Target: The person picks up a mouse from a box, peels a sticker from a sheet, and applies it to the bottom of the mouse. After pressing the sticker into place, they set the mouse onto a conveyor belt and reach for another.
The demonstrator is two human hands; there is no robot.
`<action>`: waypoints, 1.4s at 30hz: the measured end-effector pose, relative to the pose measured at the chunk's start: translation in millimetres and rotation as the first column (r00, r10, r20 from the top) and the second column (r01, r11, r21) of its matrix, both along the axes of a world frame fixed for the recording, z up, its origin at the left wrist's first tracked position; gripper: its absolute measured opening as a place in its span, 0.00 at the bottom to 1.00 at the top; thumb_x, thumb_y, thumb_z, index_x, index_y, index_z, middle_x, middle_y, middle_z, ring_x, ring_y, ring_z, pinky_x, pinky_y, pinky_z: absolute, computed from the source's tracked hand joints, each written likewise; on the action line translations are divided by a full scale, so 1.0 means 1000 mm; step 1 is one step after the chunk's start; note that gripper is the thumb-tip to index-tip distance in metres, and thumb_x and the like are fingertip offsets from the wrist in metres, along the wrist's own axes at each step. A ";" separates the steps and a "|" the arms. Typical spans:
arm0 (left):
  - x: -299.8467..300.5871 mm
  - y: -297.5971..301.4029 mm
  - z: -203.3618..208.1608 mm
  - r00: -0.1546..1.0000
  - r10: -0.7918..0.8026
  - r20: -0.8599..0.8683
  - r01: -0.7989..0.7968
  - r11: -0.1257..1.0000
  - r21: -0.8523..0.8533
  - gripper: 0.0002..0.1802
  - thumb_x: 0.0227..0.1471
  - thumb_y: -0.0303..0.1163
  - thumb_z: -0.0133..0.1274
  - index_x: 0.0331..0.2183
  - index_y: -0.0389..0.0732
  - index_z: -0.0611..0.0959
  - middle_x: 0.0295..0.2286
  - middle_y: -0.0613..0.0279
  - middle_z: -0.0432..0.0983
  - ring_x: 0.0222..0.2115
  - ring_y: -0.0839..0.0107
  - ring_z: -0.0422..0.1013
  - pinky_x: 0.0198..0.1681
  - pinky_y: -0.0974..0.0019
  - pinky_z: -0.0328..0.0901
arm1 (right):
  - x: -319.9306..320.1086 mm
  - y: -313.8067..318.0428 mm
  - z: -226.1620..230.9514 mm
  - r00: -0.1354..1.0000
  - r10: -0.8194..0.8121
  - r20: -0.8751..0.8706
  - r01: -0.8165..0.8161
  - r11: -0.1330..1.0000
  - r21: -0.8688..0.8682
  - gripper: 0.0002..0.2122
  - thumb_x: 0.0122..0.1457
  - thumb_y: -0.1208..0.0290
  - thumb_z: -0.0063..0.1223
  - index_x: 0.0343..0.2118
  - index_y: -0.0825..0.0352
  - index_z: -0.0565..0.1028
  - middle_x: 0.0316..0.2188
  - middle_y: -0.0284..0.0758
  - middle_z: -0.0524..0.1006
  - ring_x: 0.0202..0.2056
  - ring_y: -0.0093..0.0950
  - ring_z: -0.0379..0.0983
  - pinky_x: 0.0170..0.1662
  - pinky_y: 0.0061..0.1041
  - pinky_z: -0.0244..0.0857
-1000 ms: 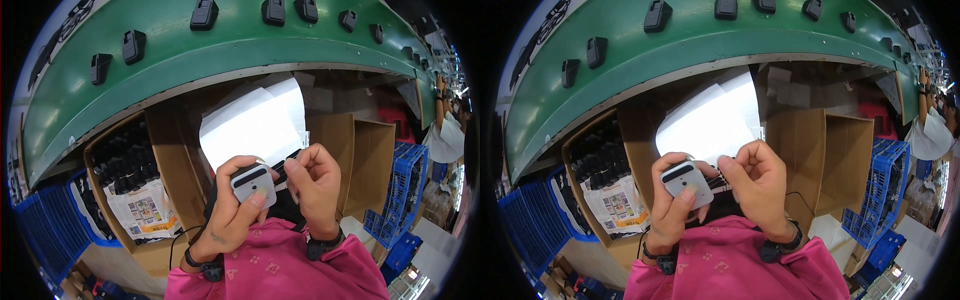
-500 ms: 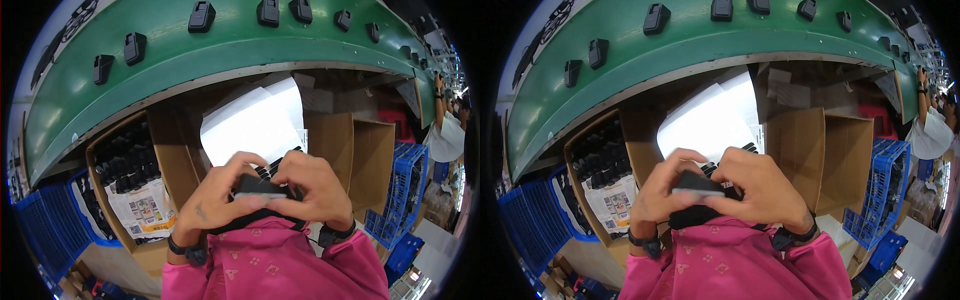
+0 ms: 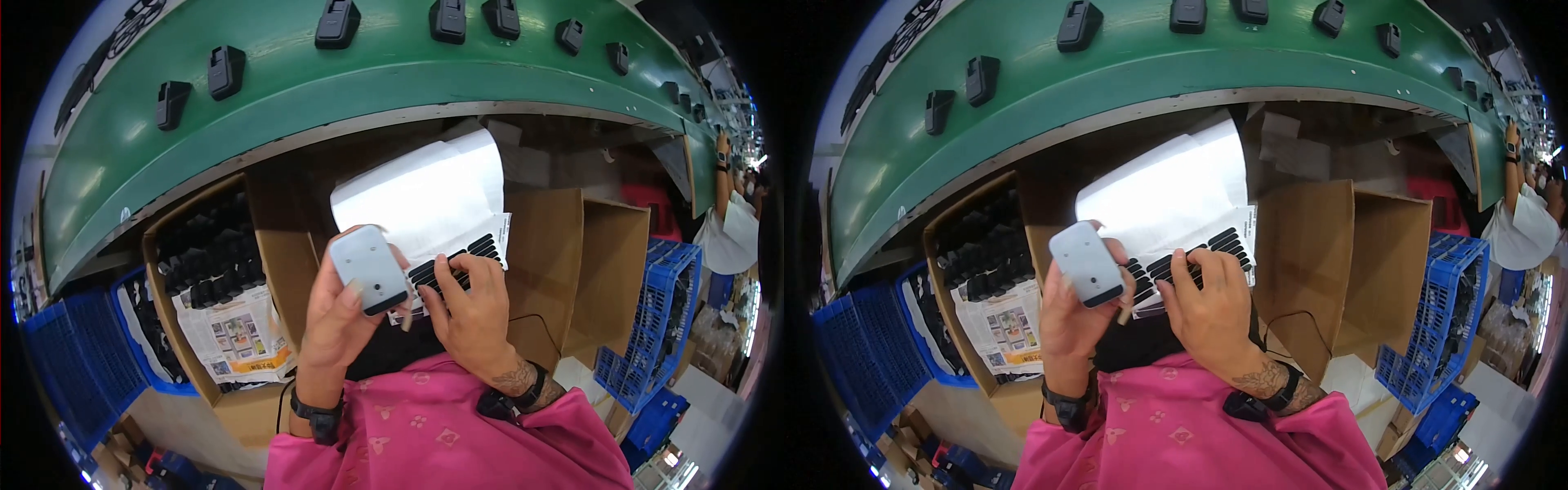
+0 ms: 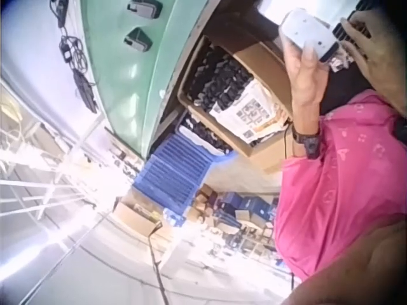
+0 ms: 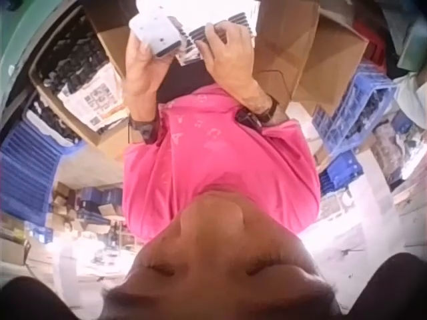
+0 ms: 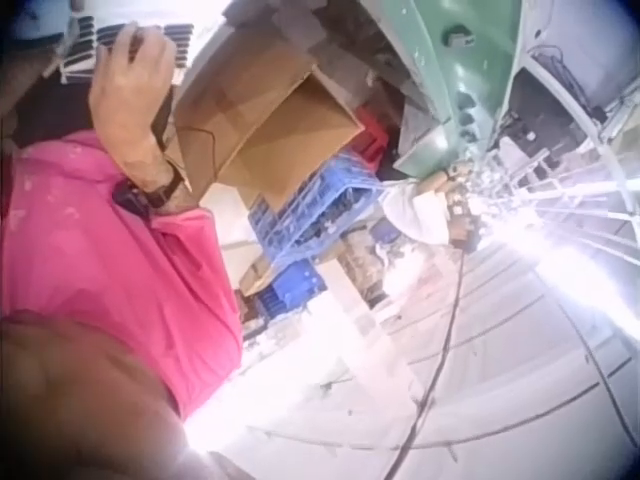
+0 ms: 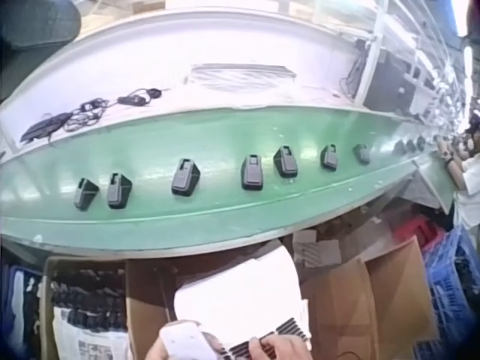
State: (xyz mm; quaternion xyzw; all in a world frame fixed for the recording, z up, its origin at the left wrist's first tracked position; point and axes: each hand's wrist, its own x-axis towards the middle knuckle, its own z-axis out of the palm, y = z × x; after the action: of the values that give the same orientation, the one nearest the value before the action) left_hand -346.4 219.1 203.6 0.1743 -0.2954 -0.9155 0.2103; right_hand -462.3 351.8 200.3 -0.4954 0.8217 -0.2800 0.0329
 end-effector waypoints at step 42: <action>-0.008 0.022 0.037 0.970 -0.212 0.122 0.230 0.959 -0.165 0.29 0.47 0.24 0.47 0.53 0.36 0.60 0.46 0.57 0.62 0.46 0.71 0.61 0.49 0.67 0.58 | -0.010 -0.007 0.088 0.077 0.229 0.970 0.380 0.893 -0.241 0.05 0.55 0.82 0.52 0.33 0.72 0.69 0.28 0.29 0.71 0.27 0.11 0.65 0.31 0.11 0.60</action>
State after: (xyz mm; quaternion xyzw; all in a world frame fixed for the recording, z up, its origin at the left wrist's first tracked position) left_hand -354.7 240.8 241.0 0.1676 -0.4038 -0.8931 0.1058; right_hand -472.0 344.8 287.9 -0.1196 0.5155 -0.7174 0.4531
